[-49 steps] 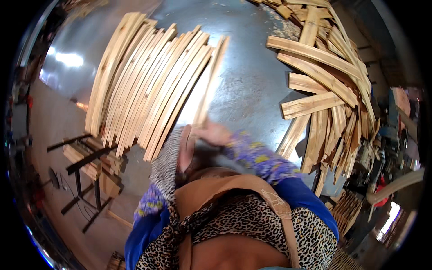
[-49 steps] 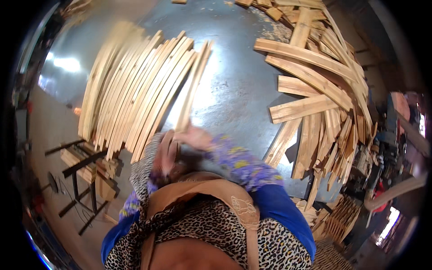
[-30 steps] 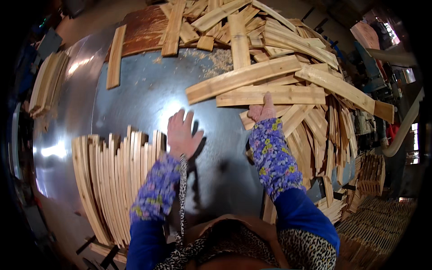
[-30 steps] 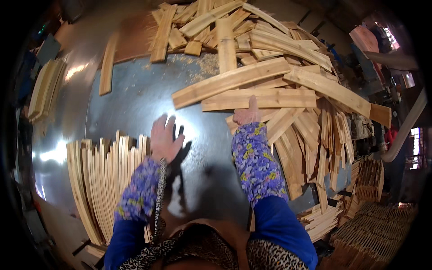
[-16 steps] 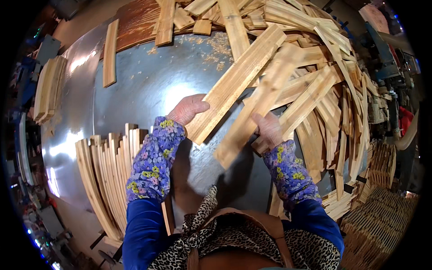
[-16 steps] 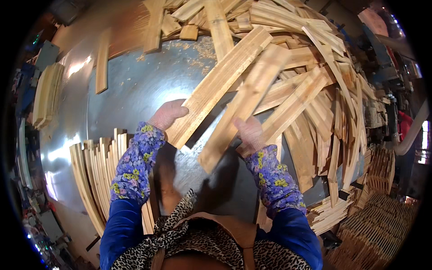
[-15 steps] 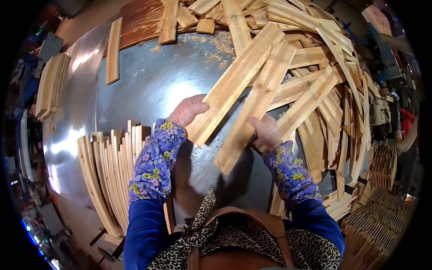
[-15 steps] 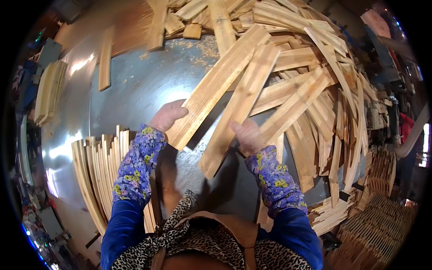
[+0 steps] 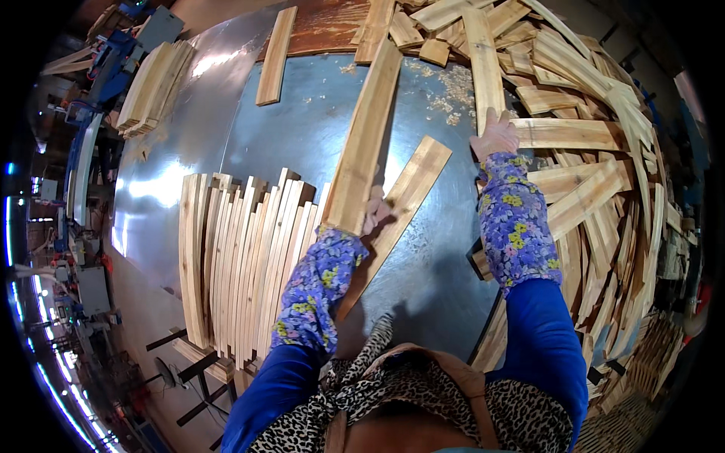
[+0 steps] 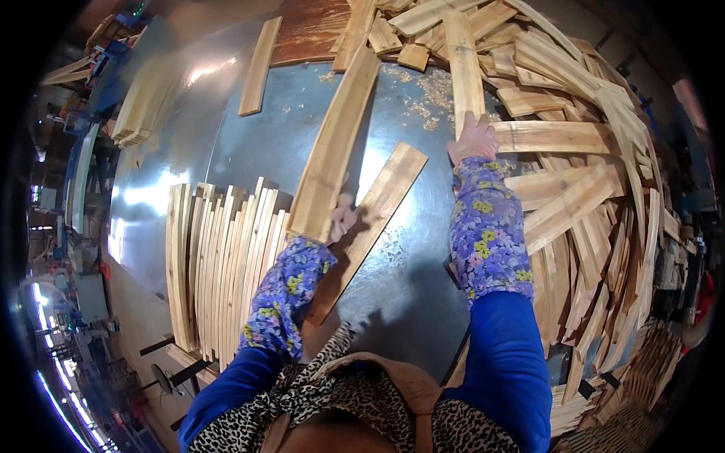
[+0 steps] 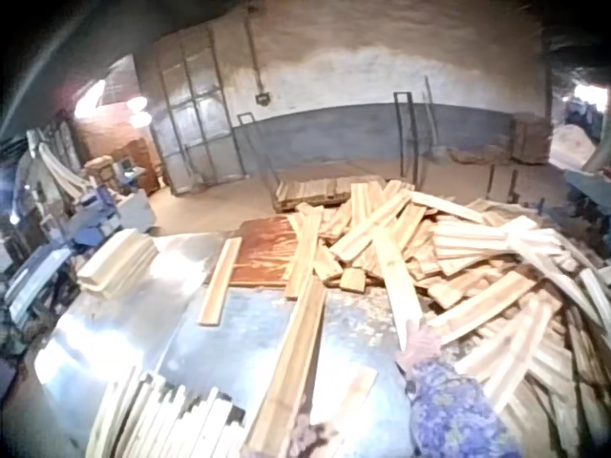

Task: The person sorts and stacks thin wooden planks on a metal table. They pick up planks from a pile, align them, and place them into a neat stack, occasionally adjusting the stack to keep it organized.

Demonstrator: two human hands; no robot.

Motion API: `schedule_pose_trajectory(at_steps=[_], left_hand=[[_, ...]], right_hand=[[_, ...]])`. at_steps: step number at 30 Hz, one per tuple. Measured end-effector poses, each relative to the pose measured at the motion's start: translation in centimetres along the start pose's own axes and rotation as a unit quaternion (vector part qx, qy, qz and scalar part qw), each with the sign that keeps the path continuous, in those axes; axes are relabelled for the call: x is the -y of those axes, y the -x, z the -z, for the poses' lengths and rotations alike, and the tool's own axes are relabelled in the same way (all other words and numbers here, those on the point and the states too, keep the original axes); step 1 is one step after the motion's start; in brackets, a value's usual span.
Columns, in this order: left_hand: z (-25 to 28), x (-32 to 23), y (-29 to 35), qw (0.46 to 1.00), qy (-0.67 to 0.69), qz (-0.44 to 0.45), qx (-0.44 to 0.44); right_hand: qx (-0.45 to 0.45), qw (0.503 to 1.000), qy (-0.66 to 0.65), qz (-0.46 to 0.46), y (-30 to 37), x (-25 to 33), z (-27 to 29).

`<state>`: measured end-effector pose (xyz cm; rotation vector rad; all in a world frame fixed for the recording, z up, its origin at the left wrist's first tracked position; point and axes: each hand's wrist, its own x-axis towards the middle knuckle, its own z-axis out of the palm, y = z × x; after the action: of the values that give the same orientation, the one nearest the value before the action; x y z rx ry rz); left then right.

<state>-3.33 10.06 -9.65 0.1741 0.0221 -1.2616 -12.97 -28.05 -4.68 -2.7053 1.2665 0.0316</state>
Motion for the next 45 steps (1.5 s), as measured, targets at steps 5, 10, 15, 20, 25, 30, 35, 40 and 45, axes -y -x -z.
schedule_pose_trajectory(at_steps=[5,10,15,20,25,30,35,40,45], left_hand=[[1.2,2.8,0.8,0.988,0.034,-0.087,-0.12],[-4.9,4.0,1.3,0.973,-0.116,-0.044,-0.192],[-4.0,4.8,4.2,0.982,-0.106,0.032,-0.15],[-7.5,7.5,9.5,0.921,-0.347,0.091,-0.148],[-6.2,11.1,16.0,0.921,-0.186,0.176,-0.293],[-2.4,13.8,17.8,0.805,-0.474,0.285,-0.215],[-9.4,15.9,20.2,0.871,-0.379,0.155,-0.27],[-11.7,9.6,28.5,0.815,-0.479,-0.015,-0.325],[-14.6,-3.3,40.4,0.633,-0.639,-0.097,-0.426]], right_hand=[[0.016,0.996,-0.085,0.013,1.9,-1.2,-0.1],[0.131,0.926,-0.345,-0.075,10.0,-4.3,2.2],[0.051,0.962,-0.264,0.053,17.9,-11.3,4.0],[-0.121,0.904,0.013,0.41,17.2,-18.7,10.8],[-0.089,0.773,0.095,0.621,10.8,-11.3,11.3],[-0.168,0.759,0.082,0.624,7.4,-4.1,3.4],[-0.06,0.906,-0.039,0.418,11.4,0.7,1.3],[0.02,0.964,-0.262,0.046,18.0,3.2,-1.1],[0.114,0.98,-0.146,-0.077,26.7,15.9,-2.1]])
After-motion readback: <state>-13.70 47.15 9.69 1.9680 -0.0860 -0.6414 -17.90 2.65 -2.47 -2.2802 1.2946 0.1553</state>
